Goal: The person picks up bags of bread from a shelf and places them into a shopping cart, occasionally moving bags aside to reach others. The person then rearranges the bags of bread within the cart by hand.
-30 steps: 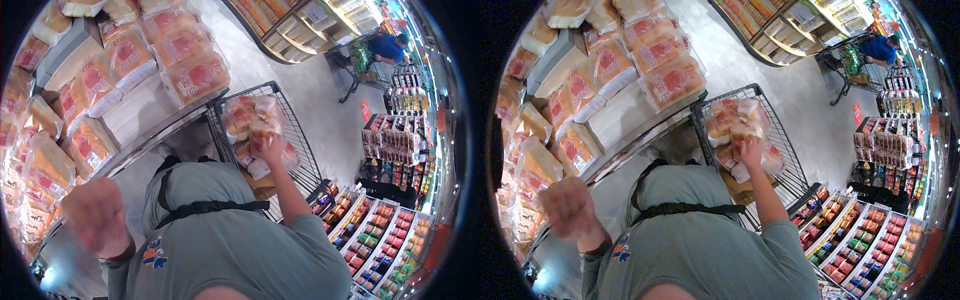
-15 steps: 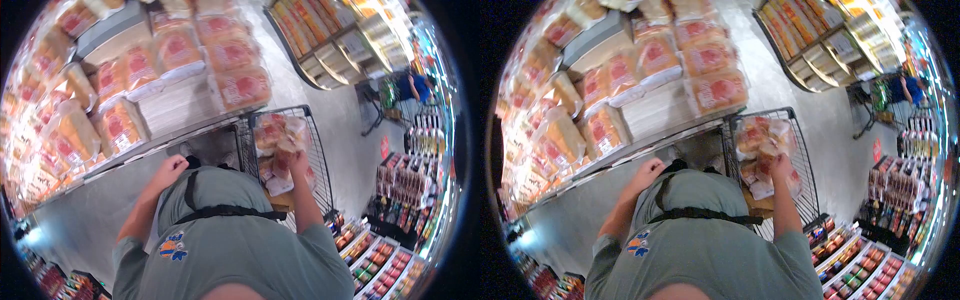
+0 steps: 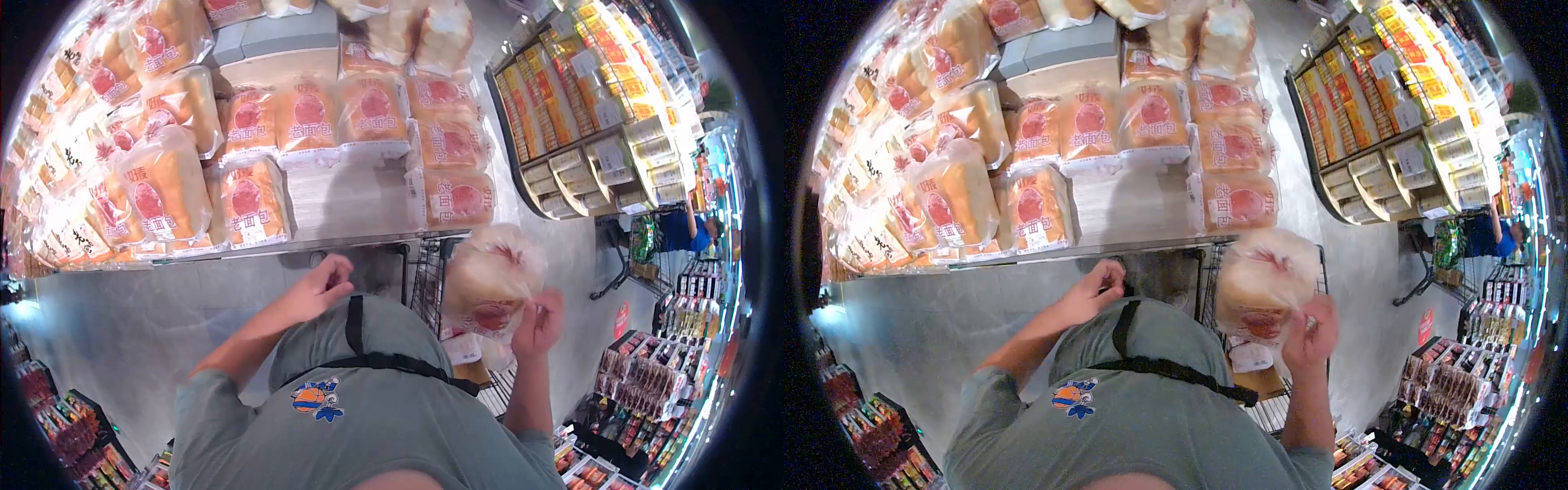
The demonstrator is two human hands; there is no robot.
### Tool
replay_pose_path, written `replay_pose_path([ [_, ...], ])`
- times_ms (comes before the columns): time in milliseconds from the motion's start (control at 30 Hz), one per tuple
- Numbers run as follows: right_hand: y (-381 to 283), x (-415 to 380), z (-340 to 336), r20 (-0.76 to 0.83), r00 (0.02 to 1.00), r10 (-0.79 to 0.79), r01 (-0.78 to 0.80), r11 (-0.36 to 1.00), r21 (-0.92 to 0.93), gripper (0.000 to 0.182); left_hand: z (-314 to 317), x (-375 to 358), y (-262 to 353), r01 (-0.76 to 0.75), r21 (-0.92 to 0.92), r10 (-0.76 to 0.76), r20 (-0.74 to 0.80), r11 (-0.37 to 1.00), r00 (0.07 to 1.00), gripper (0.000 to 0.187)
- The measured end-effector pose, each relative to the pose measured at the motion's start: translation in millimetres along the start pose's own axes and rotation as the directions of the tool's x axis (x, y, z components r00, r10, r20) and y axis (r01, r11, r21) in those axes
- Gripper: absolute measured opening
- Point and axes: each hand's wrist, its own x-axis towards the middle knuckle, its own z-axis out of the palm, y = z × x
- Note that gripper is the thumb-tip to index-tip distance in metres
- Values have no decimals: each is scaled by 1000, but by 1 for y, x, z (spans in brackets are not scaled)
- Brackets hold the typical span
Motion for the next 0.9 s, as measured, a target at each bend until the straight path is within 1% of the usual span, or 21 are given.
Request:
replay_pose_path([
  [33,-4,12,16,6,1000,-19,18,998,68,7,0,5,17,-8,-4,8,-10,1000,1000,42],
  [67,-9,25,35,11,999,-38,36,990,136,8,-2,10,34,-237,100,245,-69,966,967,54],
  [100,-19,39,59,43,998,39,-49,967,249,9,-5,14,48,-443,218,471,-99,870,877,67],
  [133,-30,54,84,83,990,112,-135,925,355,10,-7,17,58,-448,221,478,-105,866,872,67],
  [200,-23,71,144,139,966,220,-260,847,464,12,-14,19,72,-531,-15,521,-171,847,836,82],
  [233,-22,81,170,203,942,266,-332,814,477,12,-21,21,73,-534,-11,525,-171,845,834,82],
  [267,-22,91,195,267,913,308,-404,776,484,13,-29,23,74,-467,6,447,-298,884,843,84],
  [300,-21,98,220,305,896,323,-444,689,573,11,-38,25,73,-395,14,364,-420,919,831,85],
  [333,-19,106,242,346,878,331,-478,589,651,10,-49,27,69,-397,20,368,-421,917,829,85],
  [367,-15,113,262,344,880,327,-475,589,654,10,-60,29,61,-339,5,302,-463,941,833,85],
  [400,-10,119,281,394,855,336,-518,560,647,10,-70,31,59,-279,-14,234,-505,960,831,85],
  [467,0,122,316,449,827,338,-561,532,635,9,-84,34,55,-276,39,254,-533,960,807,83],
  [533,10,121,349,512,746,427,-666,487,565,10,-97,40,42,-136,297,286,-553,945,783,78],
  [567,10,120,361,513,746,425,-666,487,565,10,-102,43,39,-136,297,287,-554,945,782,78],
  [633,11,110,380,472,782,407,-622,540,567,12,-109,44,32,-157,156,218,-549,975,807,68],
  [667,10,107,384,476,779,409,-627,537,565,12,-111,43,30,-152,154,212,-551,976,807,68],
  [733,11,102,388,402,826,396,-563,538,628,16,-113,41,29,-130,322,292,-527,938,799,65],
  [767,7,103,390,401,824,401,-566,535,627,16,-115,40,30,-128,321,289,-523,938,802,65],
  [833,3,103,390,299,891,340,-453,698,555,23,-117,39,32,-129,339,302,-525,932,796,63],
  [867,0,106,387,317,896,310,-437,738,513,33,-119,39,31,-114,363,300,-513,925,805,65],
  [900,0,105,386,310,895,321,-441,738,511,33,-120,41,31,-116,363,299,-502,924,812,65],
])
